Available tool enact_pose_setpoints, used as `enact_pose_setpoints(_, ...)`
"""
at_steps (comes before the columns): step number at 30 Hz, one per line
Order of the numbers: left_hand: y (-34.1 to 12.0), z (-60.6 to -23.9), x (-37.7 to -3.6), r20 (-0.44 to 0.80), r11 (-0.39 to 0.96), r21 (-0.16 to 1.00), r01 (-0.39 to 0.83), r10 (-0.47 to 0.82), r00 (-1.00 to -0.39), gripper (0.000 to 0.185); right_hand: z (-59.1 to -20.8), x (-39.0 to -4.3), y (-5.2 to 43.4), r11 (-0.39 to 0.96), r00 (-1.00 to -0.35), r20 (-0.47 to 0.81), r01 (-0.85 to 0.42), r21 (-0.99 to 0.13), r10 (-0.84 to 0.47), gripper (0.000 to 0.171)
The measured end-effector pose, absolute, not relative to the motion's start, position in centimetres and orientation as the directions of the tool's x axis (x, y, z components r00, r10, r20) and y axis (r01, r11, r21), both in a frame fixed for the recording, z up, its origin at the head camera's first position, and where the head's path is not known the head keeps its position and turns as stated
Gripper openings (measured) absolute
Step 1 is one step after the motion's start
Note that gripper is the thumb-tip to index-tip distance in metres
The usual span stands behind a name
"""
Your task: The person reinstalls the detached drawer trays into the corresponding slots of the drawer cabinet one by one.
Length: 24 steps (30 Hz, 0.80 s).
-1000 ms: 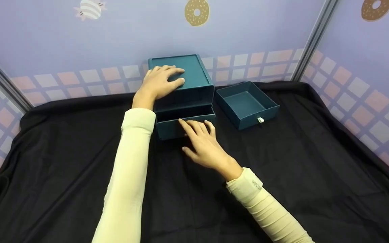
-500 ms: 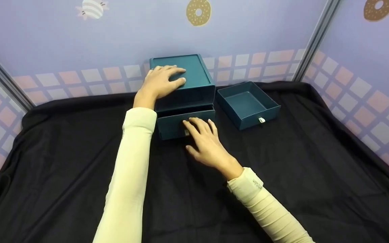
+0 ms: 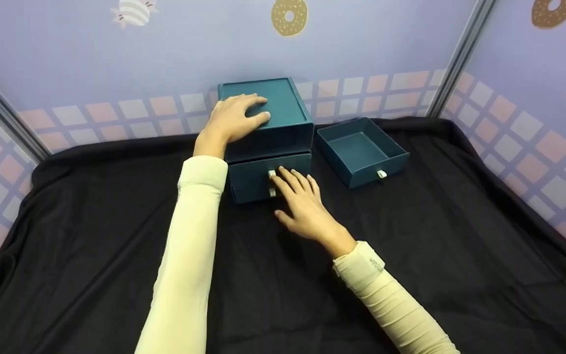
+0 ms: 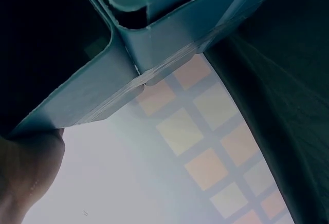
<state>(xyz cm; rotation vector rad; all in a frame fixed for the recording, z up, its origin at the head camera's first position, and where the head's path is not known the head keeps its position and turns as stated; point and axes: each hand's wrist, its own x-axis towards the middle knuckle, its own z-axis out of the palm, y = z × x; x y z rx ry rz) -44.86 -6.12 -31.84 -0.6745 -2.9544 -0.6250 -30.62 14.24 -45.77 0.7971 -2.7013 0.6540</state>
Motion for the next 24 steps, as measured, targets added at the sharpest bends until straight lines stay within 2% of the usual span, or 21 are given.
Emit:
enact_pose_setpoints(6,-6.16,-31.88,-44.83,0.141,0.817,0.385,0.429,0.407,-0.902,0.062,-45.98,-30.94,14.55,0.745,-0.831,0.333,-0.550,-0.377,-0.445,0.080)
enact_pose_setpoints(24,-6.12,-31.86,-44.80,0.133,0.821,0.395,0.412,0.392,-0.910,0.061,-46.32,-31.61,15.06,0.751,-0.826,0.315,-0.559,-0.351,-0.468,0.081)
